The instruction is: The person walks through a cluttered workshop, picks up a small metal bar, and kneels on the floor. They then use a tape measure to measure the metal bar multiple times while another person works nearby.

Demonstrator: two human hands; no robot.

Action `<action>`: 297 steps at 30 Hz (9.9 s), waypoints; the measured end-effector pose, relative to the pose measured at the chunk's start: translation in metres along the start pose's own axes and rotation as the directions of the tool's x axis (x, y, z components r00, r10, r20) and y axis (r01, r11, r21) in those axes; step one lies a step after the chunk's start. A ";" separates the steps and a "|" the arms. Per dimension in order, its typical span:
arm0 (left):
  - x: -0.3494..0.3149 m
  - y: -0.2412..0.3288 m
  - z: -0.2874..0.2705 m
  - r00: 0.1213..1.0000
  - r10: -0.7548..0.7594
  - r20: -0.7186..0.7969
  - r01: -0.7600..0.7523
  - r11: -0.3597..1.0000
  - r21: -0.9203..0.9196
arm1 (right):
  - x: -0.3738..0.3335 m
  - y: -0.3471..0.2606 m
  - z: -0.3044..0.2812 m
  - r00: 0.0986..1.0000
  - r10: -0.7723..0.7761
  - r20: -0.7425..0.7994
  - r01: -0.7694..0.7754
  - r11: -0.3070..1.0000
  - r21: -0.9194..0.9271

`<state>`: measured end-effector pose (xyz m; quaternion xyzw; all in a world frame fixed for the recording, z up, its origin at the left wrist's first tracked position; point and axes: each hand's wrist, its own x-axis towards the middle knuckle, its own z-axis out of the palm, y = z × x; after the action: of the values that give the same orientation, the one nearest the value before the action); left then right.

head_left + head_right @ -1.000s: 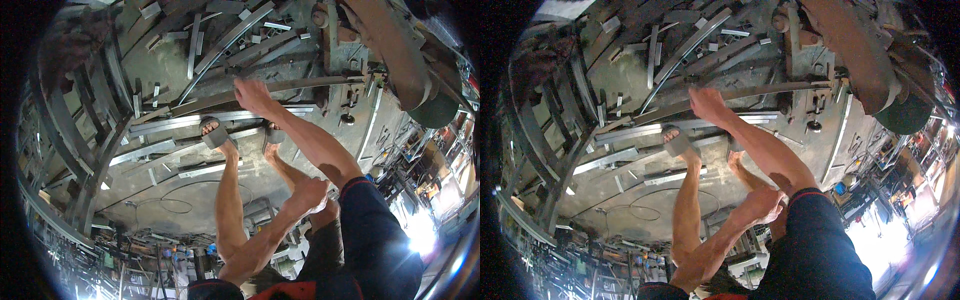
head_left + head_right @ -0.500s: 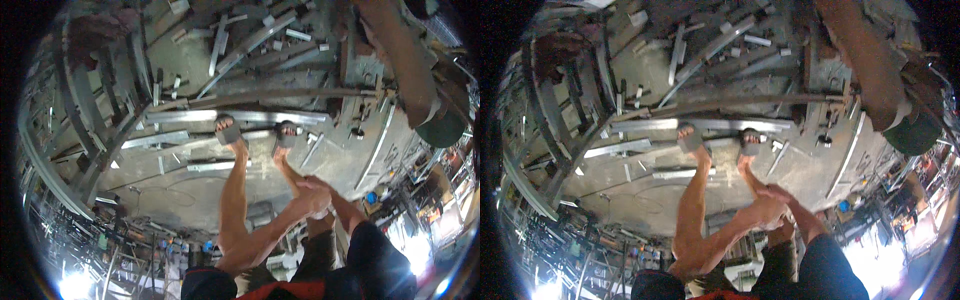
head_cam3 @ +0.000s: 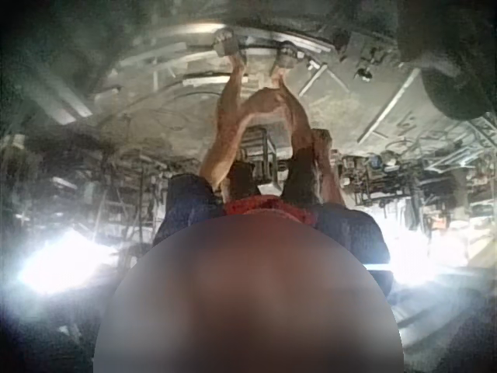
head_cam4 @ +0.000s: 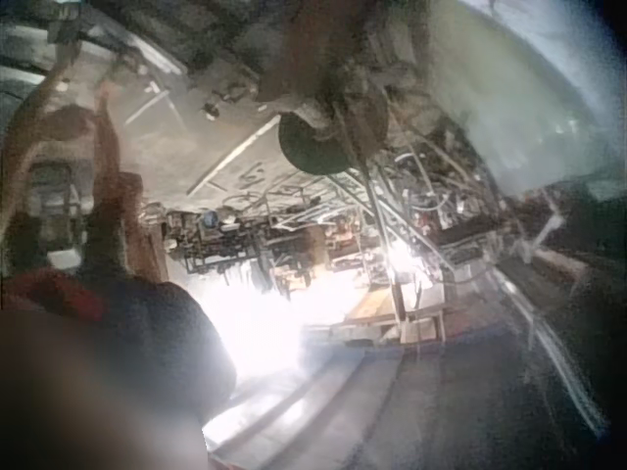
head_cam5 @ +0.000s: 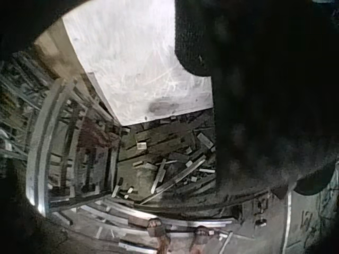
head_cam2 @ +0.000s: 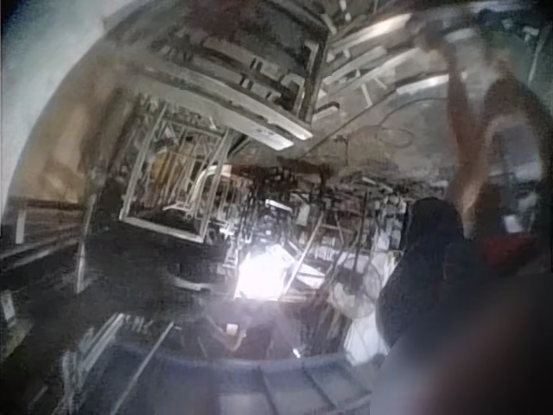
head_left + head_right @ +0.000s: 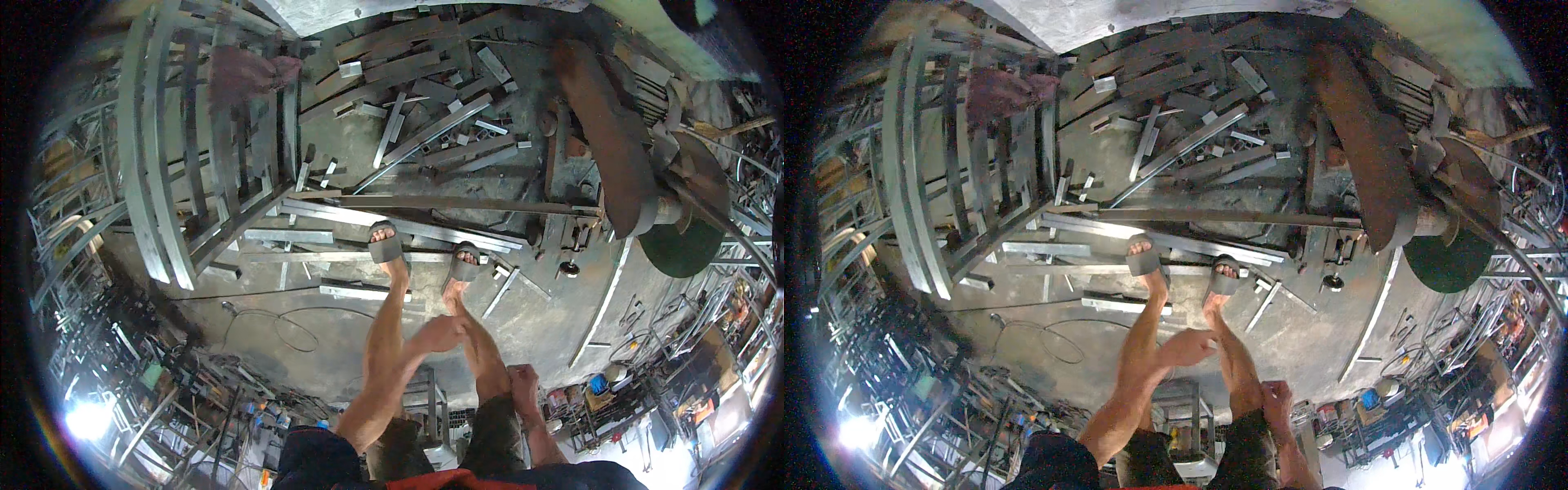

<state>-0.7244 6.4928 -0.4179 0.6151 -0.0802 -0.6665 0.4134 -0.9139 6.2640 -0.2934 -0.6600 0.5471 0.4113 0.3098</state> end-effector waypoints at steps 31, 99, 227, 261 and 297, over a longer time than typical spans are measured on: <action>-0.166 0.009 0.097 0.520 -0.249 -0.818 0.578 0.807 0.122 | -0.032 -0.017 0.043 0.987 -0.153 0.043 0.155 0.870 -0.469; 0.234 0.096 -0.405 0.764 0.516 -0.387 -0.127 0.709 0.694 | 0.001 -0.081 0.000 0.901 -0.394 -0.183 0.349 0.908 -0.234; -0.256 0.424 0.145 0.995 -0.081 0.055 0.077 0.994 0.073 | -0.328 0.015 -0.167 0.949 -0.307 -0.073 0.006 -0.212 0.977; -0.284 0.401 0.224 0.992 -0.051 0.113 0.024 0.974 0.226 | -0.363 0.036 -0.092 0.917 -0.058 -0.394 0.199 -0.791 0.578; -0.292 0.405 0.681 0.729 -0.106 0.676 -0.364 0.777 0.514 | -0.469 0.456 -0.152 0.118 0.625 -0.771 0.762 0.441 0.474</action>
<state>-1.1736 6.1479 0.2088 0.4242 -0.4816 -0.7454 0.1802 -1.3583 6.2573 0.2107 -0.4960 0.6696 -0.5240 0.1762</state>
